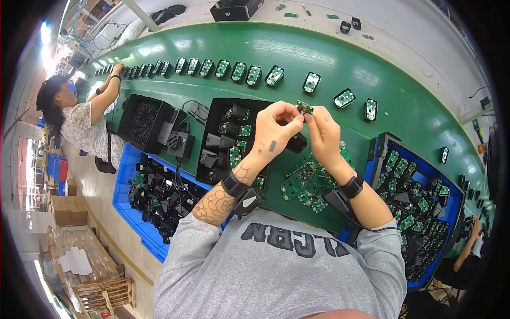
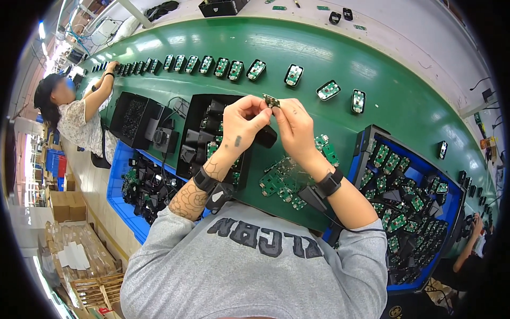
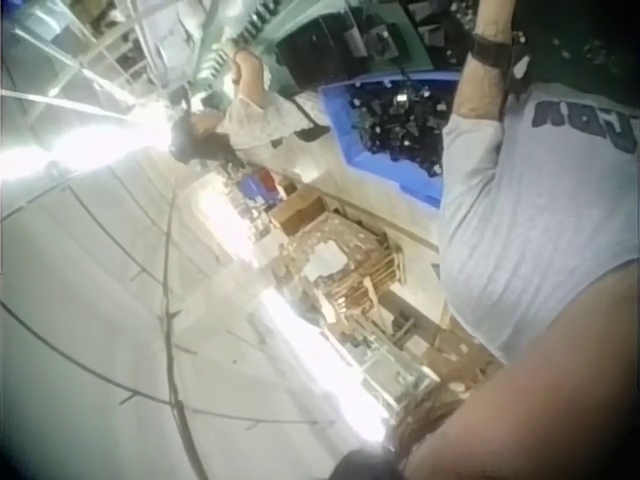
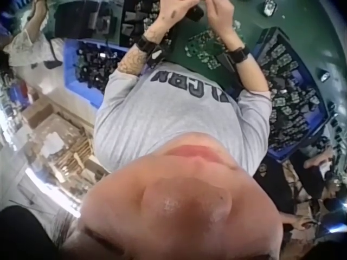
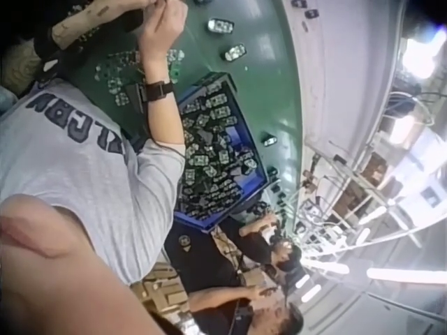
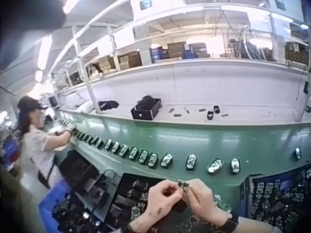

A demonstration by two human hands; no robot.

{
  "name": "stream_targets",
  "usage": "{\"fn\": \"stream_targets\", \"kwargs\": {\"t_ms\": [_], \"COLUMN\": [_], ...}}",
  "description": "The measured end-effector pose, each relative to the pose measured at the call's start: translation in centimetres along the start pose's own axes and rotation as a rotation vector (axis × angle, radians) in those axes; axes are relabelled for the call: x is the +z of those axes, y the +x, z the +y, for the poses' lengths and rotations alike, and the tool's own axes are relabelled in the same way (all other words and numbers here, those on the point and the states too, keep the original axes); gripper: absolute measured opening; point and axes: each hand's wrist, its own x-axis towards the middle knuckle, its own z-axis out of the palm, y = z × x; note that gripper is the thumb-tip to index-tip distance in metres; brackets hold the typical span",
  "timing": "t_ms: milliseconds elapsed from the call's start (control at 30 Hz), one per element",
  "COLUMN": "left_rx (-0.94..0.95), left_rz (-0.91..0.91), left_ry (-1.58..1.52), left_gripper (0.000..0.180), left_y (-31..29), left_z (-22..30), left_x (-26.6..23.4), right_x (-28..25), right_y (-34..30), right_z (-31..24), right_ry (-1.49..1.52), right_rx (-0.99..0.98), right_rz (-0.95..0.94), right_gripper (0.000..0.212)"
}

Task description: The person picks up a circuit board and a black plastic housing, fits the board into the housing by hand, and places the assembled unit onto the green conveyor belt, repeating the process for several units.

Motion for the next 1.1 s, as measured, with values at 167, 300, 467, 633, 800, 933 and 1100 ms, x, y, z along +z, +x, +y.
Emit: {"fn": "stream_targets", "kwargs": {"t_ms": [167, 300, 467, 633, 800, 933, 1100], "left_rx": [-0.185, -0.236, -0.184, -0.282, -0.455, -0.405, -0.303], "left_rz": [0.049, 0.014, 0.109, 0.063, -0.084, -0.188, -0.189], "left_ry": [-0.129, -0.078, -0.135, -0.396, -0.4, -0.421, 0.066], "left_gripper": [0.009, 0.009, 0.01, 0.034, 0.047, 0.032, 0.017], "left_y": [-0.6, -1.2, -0.6, -0.3, -1.0, -1.2, -1.7], "left_z": [-0.2, -0.4, 0.0, -0.1, -0.4, -0.3, 0.3], "left_x": [0.8, 1.6, 1.5, 0.5, 1.2, 2.1, 1.8], "right_x": [-0.1, -0.3, -1.6, -1.2, -1.5, -1.8, -2.2], "right_y": [-0.3, -0.3, -0.4, -0.3, -0.2, -0.4, -0.3], "right_z": [0.8, 1.4, 2.5, 3.1, 2.4, 2.3, 3.6], "right_ry": [-0.106, -0.107, 0.415, 0.927, 0.868, 1.058, 1.336], "right_rx": [-0.045, -0.025, 0.431, 0.756, 0.805, 0.768, 0.864], "right_rz": [-0.003, 0.013, -0.114, -0.048, -0.076, -0.167, -0.052], "right_gripper": [0.011, 0.014, 0.029, 0.036, 0.038, 0.04, 0.037]}}
